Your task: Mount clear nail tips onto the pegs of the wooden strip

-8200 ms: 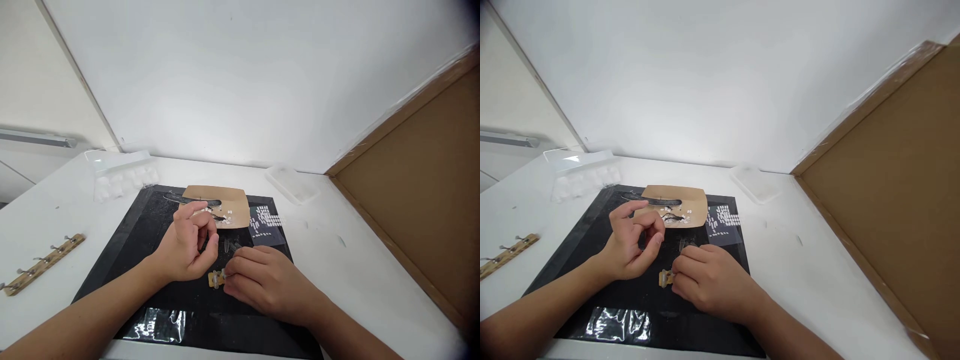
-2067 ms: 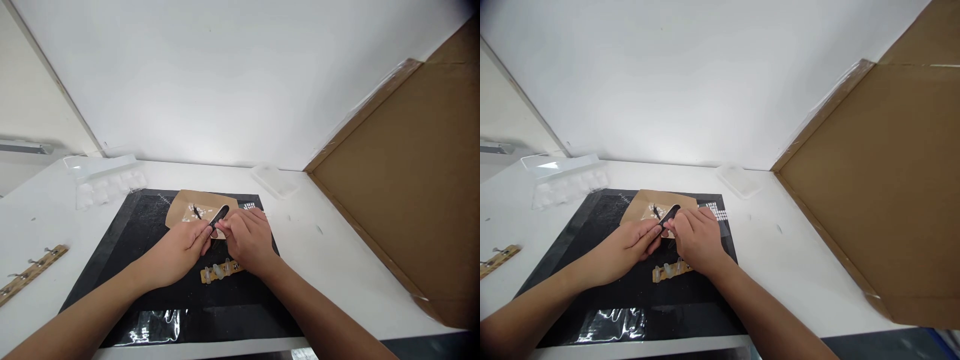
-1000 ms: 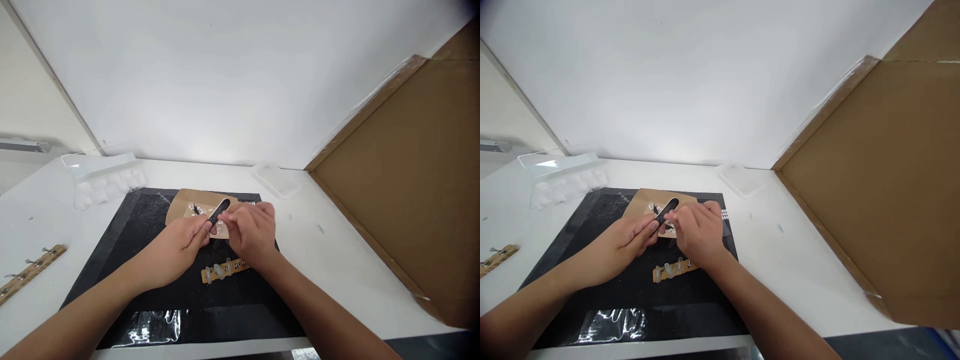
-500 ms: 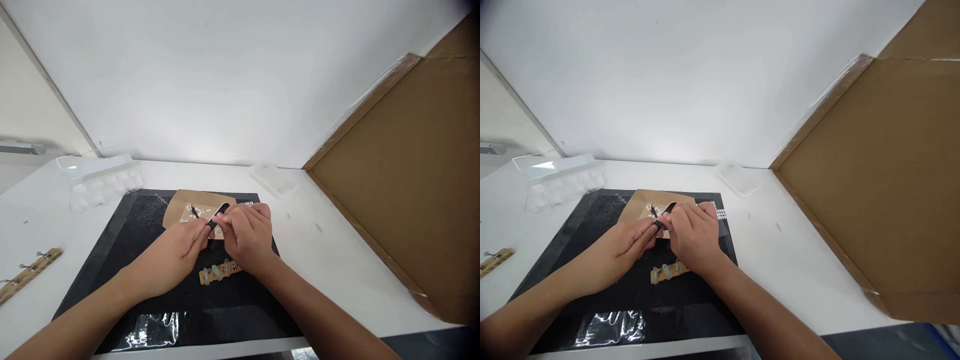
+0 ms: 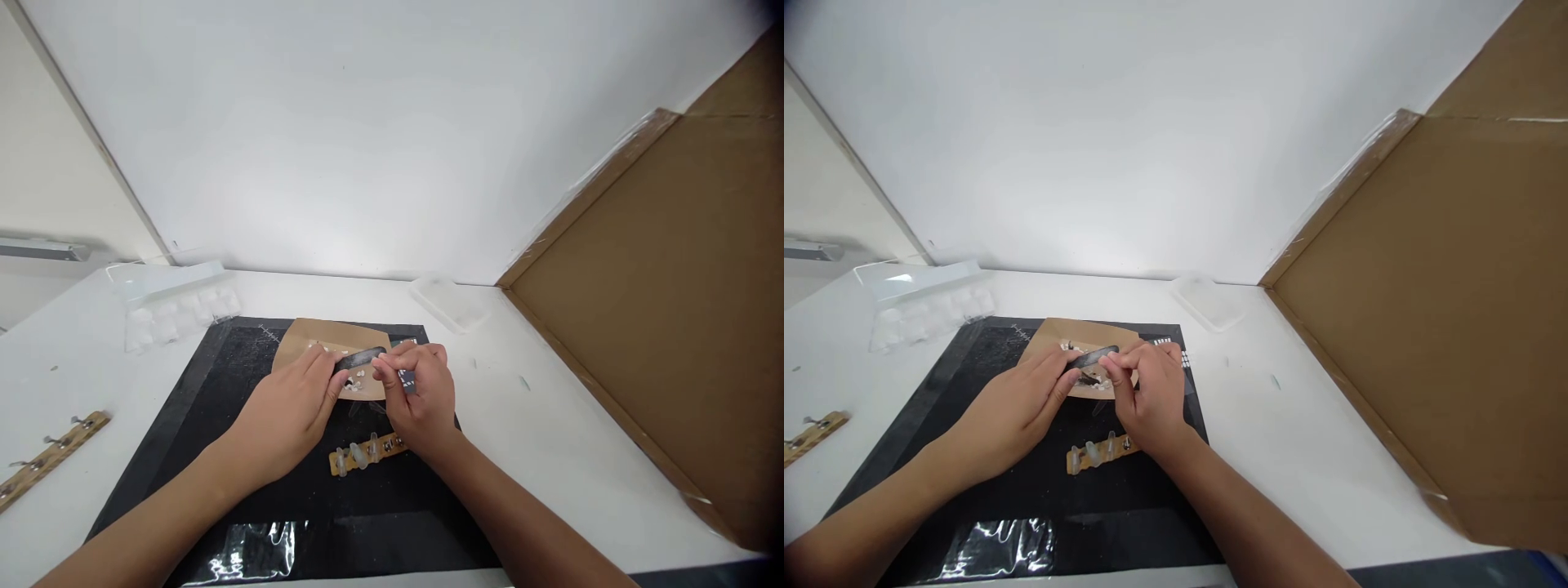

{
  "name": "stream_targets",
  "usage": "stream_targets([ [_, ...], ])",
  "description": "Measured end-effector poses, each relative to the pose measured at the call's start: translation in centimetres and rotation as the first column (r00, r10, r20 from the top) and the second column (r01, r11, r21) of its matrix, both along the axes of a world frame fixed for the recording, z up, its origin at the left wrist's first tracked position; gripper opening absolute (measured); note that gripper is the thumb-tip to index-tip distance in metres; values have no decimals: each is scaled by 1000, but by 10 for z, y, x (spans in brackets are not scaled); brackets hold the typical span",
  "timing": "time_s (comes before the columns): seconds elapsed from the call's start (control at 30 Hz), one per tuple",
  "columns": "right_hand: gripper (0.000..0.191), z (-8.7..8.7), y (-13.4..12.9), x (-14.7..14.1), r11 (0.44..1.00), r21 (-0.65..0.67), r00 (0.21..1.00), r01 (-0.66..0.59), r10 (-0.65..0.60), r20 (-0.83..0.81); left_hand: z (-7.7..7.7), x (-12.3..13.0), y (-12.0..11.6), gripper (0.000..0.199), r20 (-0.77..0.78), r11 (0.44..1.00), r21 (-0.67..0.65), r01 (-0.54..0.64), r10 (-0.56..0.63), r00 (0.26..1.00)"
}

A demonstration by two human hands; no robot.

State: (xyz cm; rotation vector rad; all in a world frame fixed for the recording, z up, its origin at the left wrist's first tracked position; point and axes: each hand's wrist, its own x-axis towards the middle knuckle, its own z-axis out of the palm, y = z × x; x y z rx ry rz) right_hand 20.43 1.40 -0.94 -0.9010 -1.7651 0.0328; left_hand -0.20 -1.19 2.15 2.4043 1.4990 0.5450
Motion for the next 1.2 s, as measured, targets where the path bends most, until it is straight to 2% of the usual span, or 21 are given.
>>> stream_targets([
  [0.1,18,-1,1,0,1000,-8,999,30,-30,29,-4,1,1,39,89,1000,27,-15,12,996],
  [0.23,19,0,3,2,994,-3,992,111,-110,65,0,4,1,26,286,1000,20,15,-20,958],
  [0.4,19,-2,4,1,990,43,987,138,-141,73,5,9,-1,27,464,984,-172,51,35,885],
  [0.47,19,-4,3,-2,991,75,988,114,-121,96,5,11,-3,29,505,981,-186,55,47,862],
  [0.57,20,-5,2,-7,989,124,985,75,-92,143,2,12,-4,32,539,985,-165,45,52,841],
  [0.7,20,-4,3,-9,981,146,982,130,-147,114,-1,12,-5,36,579,986,-165,30,72,812],
  [0.83,23,-2,3,-7,986,148,981,80,-104,161,0,13,-6,37,583,986,-163,35,68,810],
  [0.93,23,0,4,-6,978,162,979,129,-152,136,1,13,-4,34,593,988,-152,19,76,801],
  [1.07,26,1,5,-3,986,151,978,74,-101,181,2,13,-5,38,581,986,-167,21,81,810],
  [1.2,25,3,4,-2,982,143,980,123,-142,136,2,13,-6,40,576,992,-125,26,51,816],
])
